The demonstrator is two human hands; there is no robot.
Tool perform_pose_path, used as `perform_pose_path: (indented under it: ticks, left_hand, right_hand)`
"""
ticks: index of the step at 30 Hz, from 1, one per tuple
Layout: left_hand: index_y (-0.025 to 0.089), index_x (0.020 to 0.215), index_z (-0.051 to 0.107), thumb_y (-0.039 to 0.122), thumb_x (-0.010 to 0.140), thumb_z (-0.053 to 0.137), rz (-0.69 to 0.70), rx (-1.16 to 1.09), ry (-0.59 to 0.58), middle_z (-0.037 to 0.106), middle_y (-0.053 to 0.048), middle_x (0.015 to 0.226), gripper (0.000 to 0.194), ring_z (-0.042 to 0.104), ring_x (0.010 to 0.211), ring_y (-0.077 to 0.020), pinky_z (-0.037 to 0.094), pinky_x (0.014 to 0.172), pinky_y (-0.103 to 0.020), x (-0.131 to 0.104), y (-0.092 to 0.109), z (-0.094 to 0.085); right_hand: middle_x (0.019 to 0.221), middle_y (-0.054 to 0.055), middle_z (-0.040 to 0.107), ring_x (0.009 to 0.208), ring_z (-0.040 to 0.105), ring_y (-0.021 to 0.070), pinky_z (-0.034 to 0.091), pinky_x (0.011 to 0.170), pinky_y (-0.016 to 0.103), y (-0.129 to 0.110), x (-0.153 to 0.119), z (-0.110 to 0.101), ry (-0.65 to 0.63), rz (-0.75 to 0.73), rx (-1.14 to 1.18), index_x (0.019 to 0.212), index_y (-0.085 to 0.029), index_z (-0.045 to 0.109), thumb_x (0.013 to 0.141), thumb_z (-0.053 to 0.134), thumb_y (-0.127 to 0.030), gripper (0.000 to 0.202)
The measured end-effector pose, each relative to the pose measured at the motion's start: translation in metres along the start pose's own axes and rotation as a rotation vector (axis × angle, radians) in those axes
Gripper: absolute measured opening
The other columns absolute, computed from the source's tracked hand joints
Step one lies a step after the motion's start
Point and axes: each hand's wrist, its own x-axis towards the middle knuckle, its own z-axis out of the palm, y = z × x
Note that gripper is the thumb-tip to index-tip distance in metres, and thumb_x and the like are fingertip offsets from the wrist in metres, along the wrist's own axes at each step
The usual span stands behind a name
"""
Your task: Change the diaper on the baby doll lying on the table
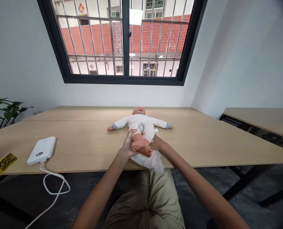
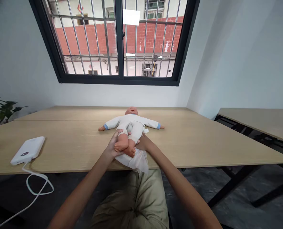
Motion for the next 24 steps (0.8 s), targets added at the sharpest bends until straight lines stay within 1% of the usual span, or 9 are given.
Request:
perform_pose_path:
  ticks: [2, 3, 7, 11, 14, 17, 20, 23, 24]
  left_hand:
    - [0.017, 0.087, 0.060, 0.054, 0.088, 0.038, 0.007, -0.039, 0.036, 0.070, -0.012, 0.081, 0.043, 0.067, 0.066, -0.0229, 0.054, 0.070, -0.040, -0.001, -0.012, -0.003]
    - [0.017, 0.086, 0.059, 0.054, 0.087, 0.039, 0.015, -0.063, 0.045, 0.070, -0.012, 0.082, 0.043, 0.067, 0.069, -0.0235, 0.054, 0.071, -0.040, -0.002, -0.019, -0.004]
    - [0.020, 0.083, 0.057, 0.056, 0.081, 0.050, 0.001, -0.167, 0.033, 0.068, -0.009, 0.082, 0.038, 0.068, 0.079, -0.0264, 0.054, 0.076, -0.042, -0.006, -0.039, -0.003]
    - [0.019, 0.081, 0.057, 0.059, 0.076, 0.052, -0.034, -0.163, -0.004, 0.070, -0.013, 0.090, 0.041, 0.069, 0.079, -0.0272, 0.055, 0.073, -0.042, -0.004, -0.038, -0.003]
    - [0.018, 0.081, 0.057, 0.058, 0.076, 0.052, -0.040, -0.139, -0.042, 0.070, -0.014, 0.090, 0.040, 0.069, 0.076, -0.0262, 0.055, 0.072, -0.042, -0.002, -0.034, -0.003]
    - [0.019, 0.083, 0.056, 0.055, 0.078, 0.053, -0.026, -0.156, -0.023, 0.070, -0.013, 0.092, 0.037, 0.070, 0.085, -0.0279, 0.055, 0.077, -0.042, -0.005, -0.034, -0.003]
    - [0.020, 0.086, 0.054, 0.053, 0.081, 0.051, -0.025, -0.179, 0.018, 0.069, -0.012, 0.101, 0.034, 0.068, 0.098, -0.0290, 0.053, 0.086, -0.045, -0.011, -0.037, -0.004]
    - [0.020, 0.091, 0.053, 0.054, 0.085, 0.048, -0.003, -0.167, 0.017, 0.068, -0.011, 0.106, 0.036, 0.068, 0.101, -0.0266, 0.052, 0.091, -0.043, -0.015, -0.037, -0.008]
    - [0.019, 0.094, 0.053, 0.055, 0.085, 0.047, 0.008, -0.135, 0.022, 0.069, -0.011, 0.104, 0.038, 0.069, 0.098, -0.0251, 0.053, 0.090, -0.041, -0.015, -0.037, -0.010]
  right_hand:
    - [0.136, 0.012, 0.054, 0.125, 0.049, 0.0268, 0.034, 0.107, 0.035, 0.005, -0.010, -0.007, 0.003, -0.013, 0.106, 0.131, -0.013, 0.057, 0.085, 0.046, -0.042, 0.056]
    - [0.138, 0.011, 0.052, 0.127, 0.047, 0.0278, 0.033, 0.108, 0.035, 0.008, -0.014, -0.008, 0.006, -0.015, 0.177, 0.130, -0.015, 0.059, 0.083, 0.048, -0.045, 0.056]
    - [0.133, 0.009, 0.057, 0.132, 0.041, 0.0331, 0.030, 0.111, 0.038, 0.018, -0.016, -0.007, -0.004, 0.009, 0.382, 0.114, -0.020, 0.071, 0.071, 0.062, -0.056, 0.057]
    - [0.126, 0.007, 0.061, 0.133, 0.040, 0.0331, 0.028, 0.112, 0.039, 0.022, -0.012, -0.006, 0.001, 0.070, 0.506, 0.105, -0.023, 0.075, 0.066, 0.066, -0.060, 0.053]
    - [0.126, 0.009, 0.062, 0.133, 0.039, 0.0346, 0.026, 0.113, 0.040, 0.020, -0.009, -0.008, 0.024, 0.117, 0.548, 0.102, -0.021, 0.076, 0.063, 0.070, -0.057, 0.053]
    - [0.124, 0.011, 0.062, 0.132, 0.041, 0.0348, 0.028, 0.112, 0.042, 0.018, -0.007, -0.011, 0.020, 0.161, 0.571, 0.100, -0.019, 0.076, 0.063, 0.072, -0.053, 0.050]
    - [0.118, 0.010, 0.065, 0.124, 0.049, 0.0324, 0.036, 0.107, 0.040, 0.016, -0.008, -0.015, 0.017, 0.227, 0.637, 0.098, -0.019, 0.075, 0.066, 0.071, -0.047, 0.043]
    - [0.098, 0.009, 0.071, 0.101, 0.060, 0.0302, 0.045, 0.096, 0.043, 0.017, -0.015, -0.018, 0.000, 0.363, 0.760, 0.086, -0.016, 0.074, 0.068, 0.066, -0.042, 0.033]
    - [0.091, 0.008, 0.071, 0.094, 0.061, 0.0285, 0.047, 0.093, 0.043, 0.017, -0.018, -0.018, 0.024, 0.421, 0.823, 0.080, -0.015, 0.072, 0.070, 0.064, -0.042, 0.030]
